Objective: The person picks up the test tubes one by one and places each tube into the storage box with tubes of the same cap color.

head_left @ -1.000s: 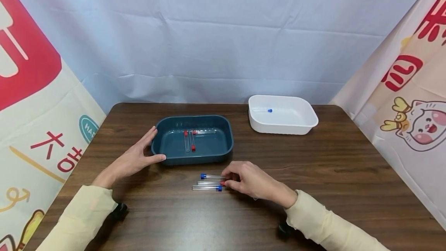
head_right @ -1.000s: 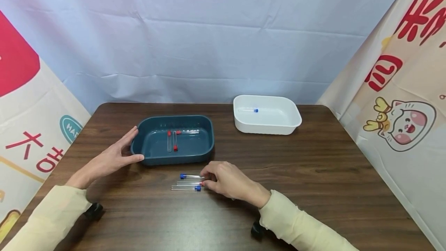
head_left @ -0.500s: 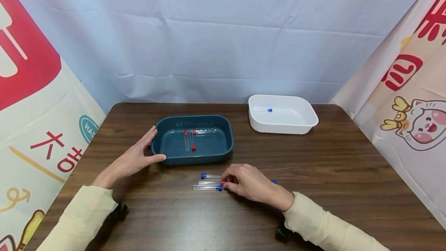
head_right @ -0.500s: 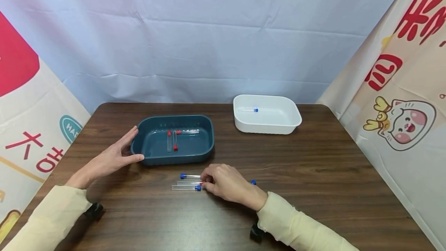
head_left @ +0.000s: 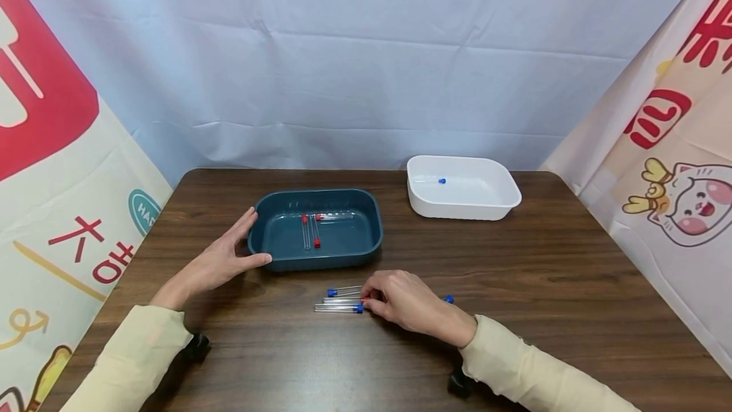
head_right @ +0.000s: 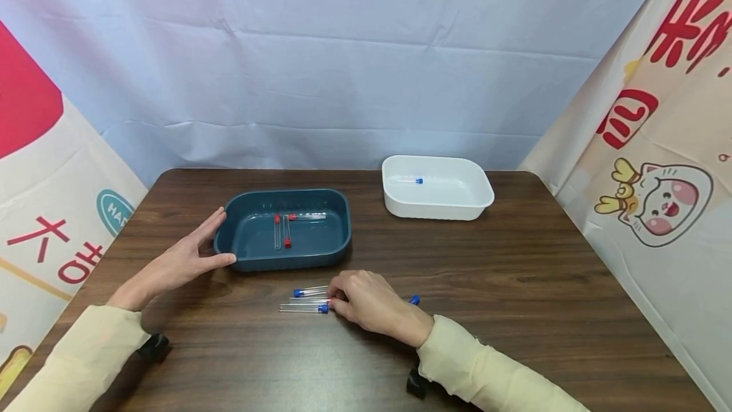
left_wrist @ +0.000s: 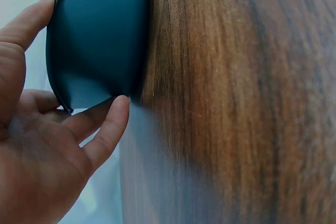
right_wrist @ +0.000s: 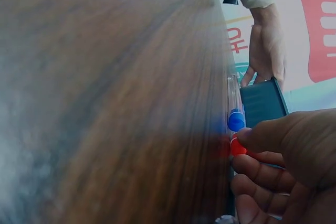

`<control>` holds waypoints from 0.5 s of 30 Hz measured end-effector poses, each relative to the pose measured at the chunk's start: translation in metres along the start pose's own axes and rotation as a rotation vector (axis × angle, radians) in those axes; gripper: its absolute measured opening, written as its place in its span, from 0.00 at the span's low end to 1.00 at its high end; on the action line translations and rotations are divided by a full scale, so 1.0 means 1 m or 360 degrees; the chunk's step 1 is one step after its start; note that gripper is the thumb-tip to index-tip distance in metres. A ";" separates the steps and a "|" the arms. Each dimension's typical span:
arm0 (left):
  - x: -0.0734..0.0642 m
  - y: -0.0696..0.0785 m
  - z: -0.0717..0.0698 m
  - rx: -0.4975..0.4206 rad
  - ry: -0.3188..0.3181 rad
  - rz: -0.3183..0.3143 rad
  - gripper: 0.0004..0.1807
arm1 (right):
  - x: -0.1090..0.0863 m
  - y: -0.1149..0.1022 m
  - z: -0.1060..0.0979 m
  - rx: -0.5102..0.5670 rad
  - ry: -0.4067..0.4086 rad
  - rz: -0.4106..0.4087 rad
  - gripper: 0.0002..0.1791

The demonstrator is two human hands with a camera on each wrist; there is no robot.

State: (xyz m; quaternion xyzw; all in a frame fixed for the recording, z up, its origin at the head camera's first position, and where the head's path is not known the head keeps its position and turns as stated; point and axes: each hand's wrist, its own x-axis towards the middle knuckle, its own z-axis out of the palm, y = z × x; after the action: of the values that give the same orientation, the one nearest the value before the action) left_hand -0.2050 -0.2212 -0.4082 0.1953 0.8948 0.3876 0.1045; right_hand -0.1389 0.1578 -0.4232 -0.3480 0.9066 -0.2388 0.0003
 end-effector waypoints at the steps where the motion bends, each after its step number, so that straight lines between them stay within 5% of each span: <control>1: 0.000 0.000 0.000 0.0002 0.0000 -0.0001 0.56 | 0.000 0.000 0.000 -0.0001 0.0003 -0.0002 0.03; 15: -0.001 0.003 0.000 0.0029 0.0003 -0.0018 0.56 | -0.010 0.006 -0.005 0.0000 0.0006 0.0059 0.02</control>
State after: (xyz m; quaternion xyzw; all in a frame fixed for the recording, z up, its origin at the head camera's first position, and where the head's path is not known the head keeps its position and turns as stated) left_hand -0.2036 -0.2198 -0.4061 0.1908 0.8994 0.3792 0.1040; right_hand -0.1363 0.1701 -0.4227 -0.3308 0.9128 -0.2395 0.0030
